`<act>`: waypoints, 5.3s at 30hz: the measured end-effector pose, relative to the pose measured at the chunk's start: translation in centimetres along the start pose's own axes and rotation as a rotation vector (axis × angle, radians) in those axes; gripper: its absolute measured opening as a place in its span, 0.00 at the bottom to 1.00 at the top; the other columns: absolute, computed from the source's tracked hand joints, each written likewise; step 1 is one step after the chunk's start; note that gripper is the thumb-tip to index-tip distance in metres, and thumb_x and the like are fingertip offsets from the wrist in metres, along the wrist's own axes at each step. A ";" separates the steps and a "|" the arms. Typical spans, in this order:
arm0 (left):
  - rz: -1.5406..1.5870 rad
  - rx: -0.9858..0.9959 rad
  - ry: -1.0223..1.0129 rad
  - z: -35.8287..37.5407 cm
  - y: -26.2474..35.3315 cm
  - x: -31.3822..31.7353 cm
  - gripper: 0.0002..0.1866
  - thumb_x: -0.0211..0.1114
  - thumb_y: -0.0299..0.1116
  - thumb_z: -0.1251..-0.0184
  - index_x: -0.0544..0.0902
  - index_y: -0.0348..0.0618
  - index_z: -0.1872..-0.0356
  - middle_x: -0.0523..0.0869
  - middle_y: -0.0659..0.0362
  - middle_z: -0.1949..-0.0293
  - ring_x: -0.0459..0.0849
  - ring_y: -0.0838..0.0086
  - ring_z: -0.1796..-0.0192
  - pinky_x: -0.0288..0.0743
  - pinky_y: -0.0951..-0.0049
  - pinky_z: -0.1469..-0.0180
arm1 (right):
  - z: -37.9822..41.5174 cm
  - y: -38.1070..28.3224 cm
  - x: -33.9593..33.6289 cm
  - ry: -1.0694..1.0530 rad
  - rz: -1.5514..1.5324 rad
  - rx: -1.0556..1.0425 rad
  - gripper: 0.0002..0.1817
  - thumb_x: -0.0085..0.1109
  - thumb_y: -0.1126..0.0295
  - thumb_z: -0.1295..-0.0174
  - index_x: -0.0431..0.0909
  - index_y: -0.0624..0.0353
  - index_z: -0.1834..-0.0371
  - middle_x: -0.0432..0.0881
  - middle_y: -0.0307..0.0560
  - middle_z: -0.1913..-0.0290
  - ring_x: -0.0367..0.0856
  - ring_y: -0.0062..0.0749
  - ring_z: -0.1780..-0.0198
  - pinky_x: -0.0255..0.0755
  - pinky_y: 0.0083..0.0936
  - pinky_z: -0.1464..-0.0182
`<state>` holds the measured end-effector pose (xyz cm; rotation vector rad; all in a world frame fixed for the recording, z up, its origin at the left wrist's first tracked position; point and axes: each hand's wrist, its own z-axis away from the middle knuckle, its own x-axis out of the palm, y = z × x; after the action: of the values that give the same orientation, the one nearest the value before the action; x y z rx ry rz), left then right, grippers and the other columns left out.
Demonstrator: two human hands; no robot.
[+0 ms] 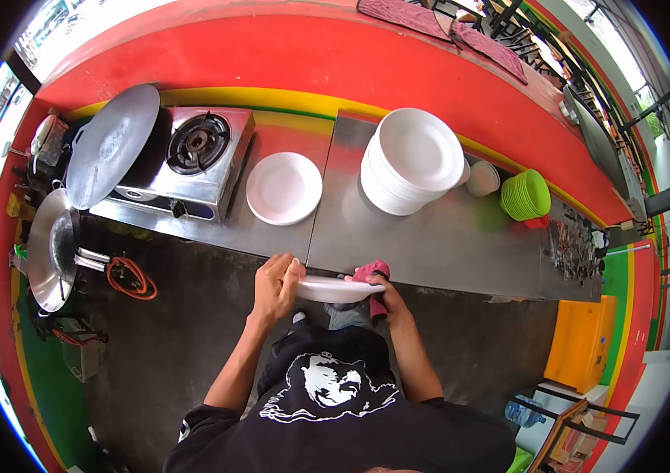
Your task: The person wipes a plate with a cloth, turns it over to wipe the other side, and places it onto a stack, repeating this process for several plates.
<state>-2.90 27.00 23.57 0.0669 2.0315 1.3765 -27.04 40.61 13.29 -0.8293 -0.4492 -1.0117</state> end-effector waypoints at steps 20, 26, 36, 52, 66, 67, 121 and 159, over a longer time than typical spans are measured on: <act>-0.167 -0.682 0.347 -1.8 -15.0 5.9 0.25 0.50 0.46 0.19 0.72 0.31 0.69 0.79 0.36 0.73 0.80 0.42 0.70 0.69 0.51 0.67 | -15.7 -4.0 2.3 0.131 0.840 -0.470 0.19 0.73 0.69 0.44 0.80 0.66 0.53 0.83 0.40 0.62 0.79 0.23 0.61 0.73 0.26 0.55; -0.221 -0.668 0.389 -4.8 -20.2 4.8 0.25 0.50 0.48 0.20 0.72 0.32 0.69 0.79 0.35 0.73 0.80 0.38 0.68 0.69 0.46 0.65 | -19.7 -2.5 4.5 0.233 0.831 -0.578 0.20 0.74 0.69 0.46 0.81 0.67 0.53 0.84 0.41 0.62 0.79 0.26 0.60 0.74 0.27 0.53; -0.190 -0.696 0.345 -7.4 -26.0 2.5 0.25 0.53 0.53 0.24 0.73 0.38 0.44 0.86 0.32 0.58 0.84 0.35 0.53 0.75 0.43 0.51 | -24.0 -1.6 7.2 0.355 1.000 -0.662 0.29 0.74 0.63 0.47 0.80 0.63 0.42 0.86 0.47 0.53 0.84 0.32 0.51 0.74 0.30 0.45; 0.035 -0.768 0.002 -12.4 -29.6 -0.3 0.44 0.42 0.66 0.25 0.78 0.22 0.50 0.86 0.34 0.63 0.89 0.51 0.73 0.84 0.59 0.72 | -26.9 1.1 8.0 0.637 1.057 -0.661 0.34 0.73 0.49 0.47 0.80 0.63 0.42 0.87 0.58 0.54 0.86 0.49 0.48 0.75 0.36 0.45; 0.270 -0.739 -0.084 -13.8 -28.2 -1.2 0.41 0.42 0.61 0.22 0.78 0.20 0.54 0.86 0.42 0.72 0.88 0.56 0.79 0.82 0.65 0.82 | -26.7 3.0 9.4 0.795 0.983 -0.783 0.33 0.72 0.50 0.45 0.80 0.60 0.41 0.87 0.60 0.53 0.86 0.53 0.47 0.77 0.39 0.45; 0.267 -0.744 -0.092 -13.8 -28.3 -1.2 0.41 0.42 0.61 0.22 0.78 0.21 0.54 0.85 0.42 0.73 0.87 0.57 0.79 0.81 0.65 0.82 | -26.2 3.1 9.7 0.803 0.972 -0.774 0.32 0.72 0.51 0.44 0.80 0.60 0.40 0.87 0.60 0.53 0.86 0.52 0.47 0.77 0.38 0.45; 0.683 -0.207 0.237 -25.7 -0.6 22.0 0.39 0.68 0.28 0.35 0.58 0.42 0.25 0.71 0.50 0.33 0.71 0.63 0.32 0.64 0.62 0.30 | -4.1 -25.2 -11.0 0.362 -0.196 -1.063 0.17 0.58 0.64 0.30 0.72 0.53 0.41 0.79 0.38 0.49 0.80 0.29 0.47 0.75 0.33 0.42; 0.358 0.104 0.458 -24.3 14.5 15.6 0.22 0.47 0.43 0.16 0.80 0.33 0.44 0.86 0.59 0.60 0.78 0.83 0.59 0.72 0.81 0.55 | -1.3 -24.3 3.6 0.318 1.613 -1.404 0.37 0.55 0.67 0.34 0.55 0.64 0.23 0.44 0.65 0.18 0.37 0.73 0.20 0.36 0.66 0.24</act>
<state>-32.91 19.97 33.20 0.1831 2.5683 1.6132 -46.68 30.97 24.59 -1.7027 1.2748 0.2916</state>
